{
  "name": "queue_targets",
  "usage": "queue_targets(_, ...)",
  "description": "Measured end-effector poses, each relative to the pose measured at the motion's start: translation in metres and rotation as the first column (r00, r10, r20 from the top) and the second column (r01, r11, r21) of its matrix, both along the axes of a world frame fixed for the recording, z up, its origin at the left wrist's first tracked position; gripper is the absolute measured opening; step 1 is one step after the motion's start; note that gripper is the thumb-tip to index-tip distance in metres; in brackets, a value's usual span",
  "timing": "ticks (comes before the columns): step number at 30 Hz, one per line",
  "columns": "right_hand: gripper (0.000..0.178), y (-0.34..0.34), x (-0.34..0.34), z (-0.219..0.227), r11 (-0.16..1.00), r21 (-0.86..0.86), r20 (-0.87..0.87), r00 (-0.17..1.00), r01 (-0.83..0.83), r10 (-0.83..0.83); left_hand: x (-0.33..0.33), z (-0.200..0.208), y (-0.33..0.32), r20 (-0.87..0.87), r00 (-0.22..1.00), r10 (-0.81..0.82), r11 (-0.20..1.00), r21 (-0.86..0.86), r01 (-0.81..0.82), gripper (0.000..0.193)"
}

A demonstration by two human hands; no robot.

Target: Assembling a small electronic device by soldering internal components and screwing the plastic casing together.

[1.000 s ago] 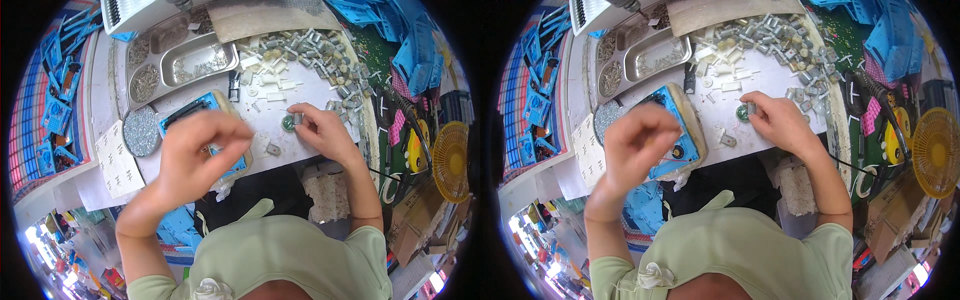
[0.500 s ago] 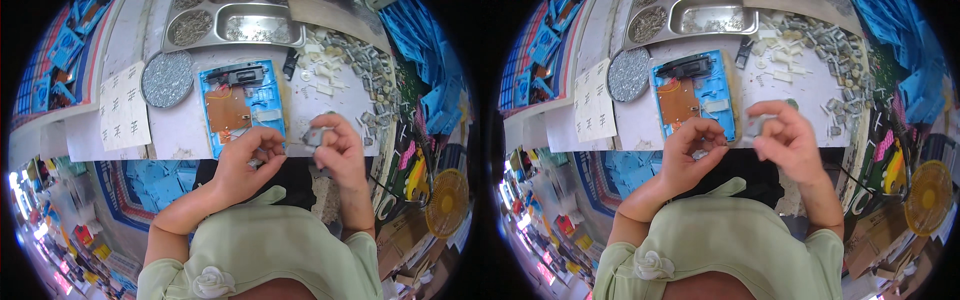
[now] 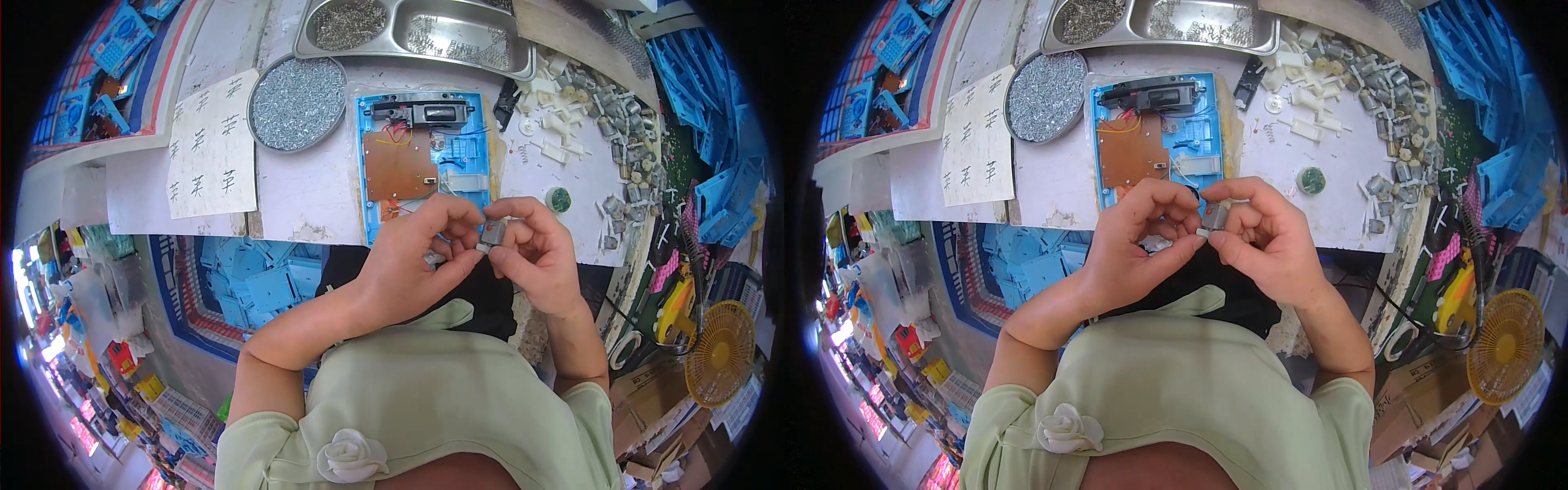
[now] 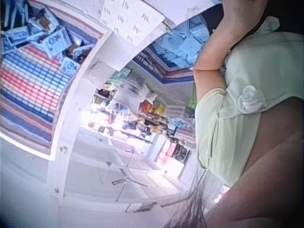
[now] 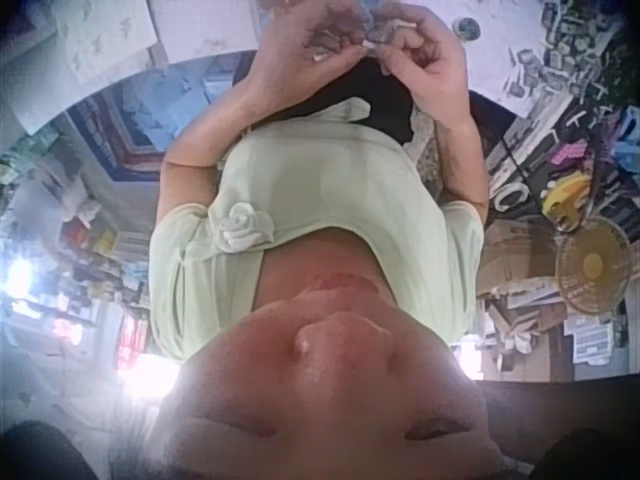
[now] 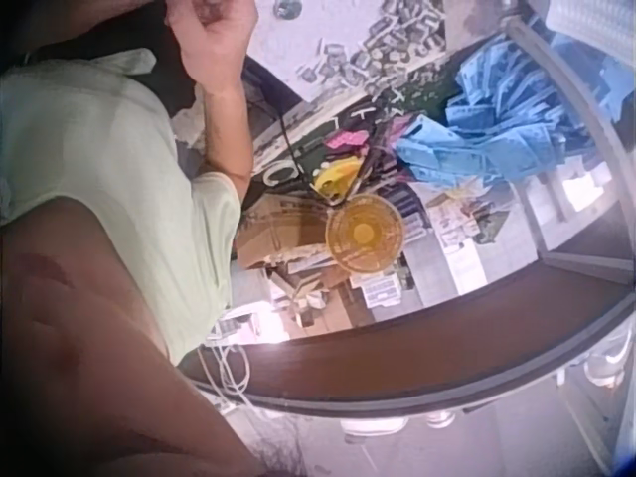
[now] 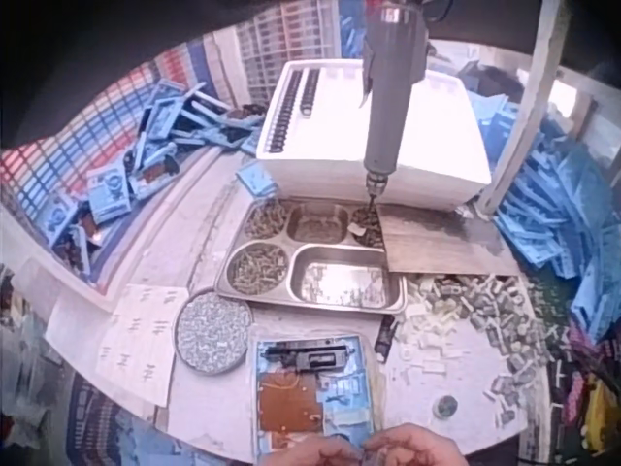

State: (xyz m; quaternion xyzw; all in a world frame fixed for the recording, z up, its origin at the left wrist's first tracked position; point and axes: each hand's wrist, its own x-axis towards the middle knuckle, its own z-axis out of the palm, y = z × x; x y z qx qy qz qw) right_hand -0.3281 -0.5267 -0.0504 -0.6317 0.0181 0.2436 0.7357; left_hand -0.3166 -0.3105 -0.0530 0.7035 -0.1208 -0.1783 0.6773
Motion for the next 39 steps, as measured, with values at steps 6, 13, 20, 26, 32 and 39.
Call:
queue_targets(6, 0.042, 0.002, 0.005, 0.003, 0.915, -0.384, 0.576, 0.806, 0.122, 0.134, 0.004, -0.004, 0.006, 0.489, 0.869, -0.077, 0.976, 0.217, -0.036, 0.034)
queue_targets(13, 0.043, 0.000, 0.021, 0.019, 0.881, -0.451, 0.757, 0.584, 0.143, 0.293, 0.008, -0.010, 0.008, 0.634, 0.773, 0.026, 0.990, 0.090, -0.107, 0.027)
queue_targets(20, 0.043, 0.007, 0.016, 0.009, 0.887, -0.415, 0.825, 0.495, 0.202, 0.273, 0.011, -0.009, 0.014, 0.571, 0.820, -0.039, 0.990, 0.135, -0.048, 0.026)
queue_targets(26, 0.042, 0.004, 0.013, 0.004, 0.867, -0.428, 0.856, 0.422, 0.255, 0.298, 0.012, -0.011, 0.012, 0.513, 0.858, -0.005, 0.991, 0.116, -0.063, 0.027)
queue_targets(32, 0.043, -0.010, 0.013, -0.005, 0.837, -0.447, 0.837, 0.478, 0.315, 0.266, 0.038, -0.014, 0.020, 0.537, 0.844, 0.002, 0.979, 0.170, -0.111, 0.028)
queue_targets(39, 0.033, -0.026, 0.021, -0.019, 0.802, -0.371, 0.799, 0.602, 0.468, 0.018, 0.083, -0.015, -0.004, 0.791, 0.578, -0.203, 0.720, 0.520, -0.459, 0.029)
